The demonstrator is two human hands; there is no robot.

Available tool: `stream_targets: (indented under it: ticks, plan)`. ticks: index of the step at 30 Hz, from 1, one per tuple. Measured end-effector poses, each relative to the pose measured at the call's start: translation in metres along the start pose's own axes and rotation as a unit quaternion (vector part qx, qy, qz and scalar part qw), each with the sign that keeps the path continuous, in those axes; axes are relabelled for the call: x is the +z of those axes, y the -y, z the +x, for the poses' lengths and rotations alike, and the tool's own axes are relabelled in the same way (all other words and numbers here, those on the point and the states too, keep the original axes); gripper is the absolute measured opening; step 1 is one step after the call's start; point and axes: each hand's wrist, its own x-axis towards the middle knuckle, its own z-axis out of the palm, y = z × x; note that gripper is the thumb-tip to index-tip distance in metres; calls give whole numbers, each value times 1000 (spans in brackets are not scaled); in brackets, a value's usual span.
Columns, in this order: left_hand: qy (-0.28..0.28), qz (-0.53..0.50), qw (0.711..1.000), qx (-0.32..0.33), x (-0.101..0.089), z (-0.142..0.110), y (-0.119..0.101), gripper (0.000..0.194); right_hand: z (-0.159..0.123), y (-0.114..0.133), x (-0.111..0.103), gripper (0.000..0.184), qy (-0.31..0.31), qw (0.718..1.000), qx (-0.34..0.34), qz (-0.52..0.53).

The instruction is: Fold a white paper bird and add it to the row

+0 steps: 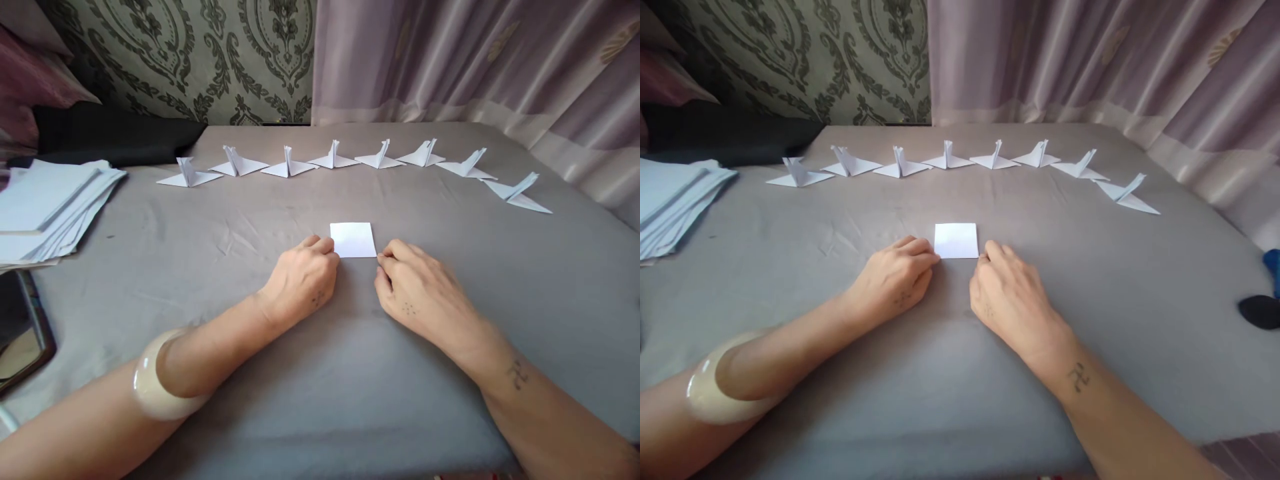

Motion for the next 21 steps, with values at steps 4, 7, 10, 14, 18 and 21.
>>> stream_targets:
  ticks: [4, 7, 10, 14, 18, 21]
  plan:
    - [-88, -164, 975, -122, 4, 6, 10, 24, 10, -20, 2, 28, -4, 986, 83, 145]
    - [-88, -235, 950, -186, 4, 11, 13, 24, 14, -28, 8, 31, -25, 972, 105, 206]
    - [-71, -277, 938, -195, 4, 12, 15, 23, 14, -27, 13, 37, -25, 967, 92, 237]
    - [-75, -323, 923, -195, 7, 13, 18, 16, 14, -24, 18, 38, -23, 952, 88, 291]
    - [-139, -309, 930, -141, 5, 11, 15, 4, 18, -23, 18, 39, -30, 907, 111, 405]
    - [-229, -237, 942, -56, 2, 7, 9, 12, 23, -23, 15, 36, -60, 841, 172, 510]
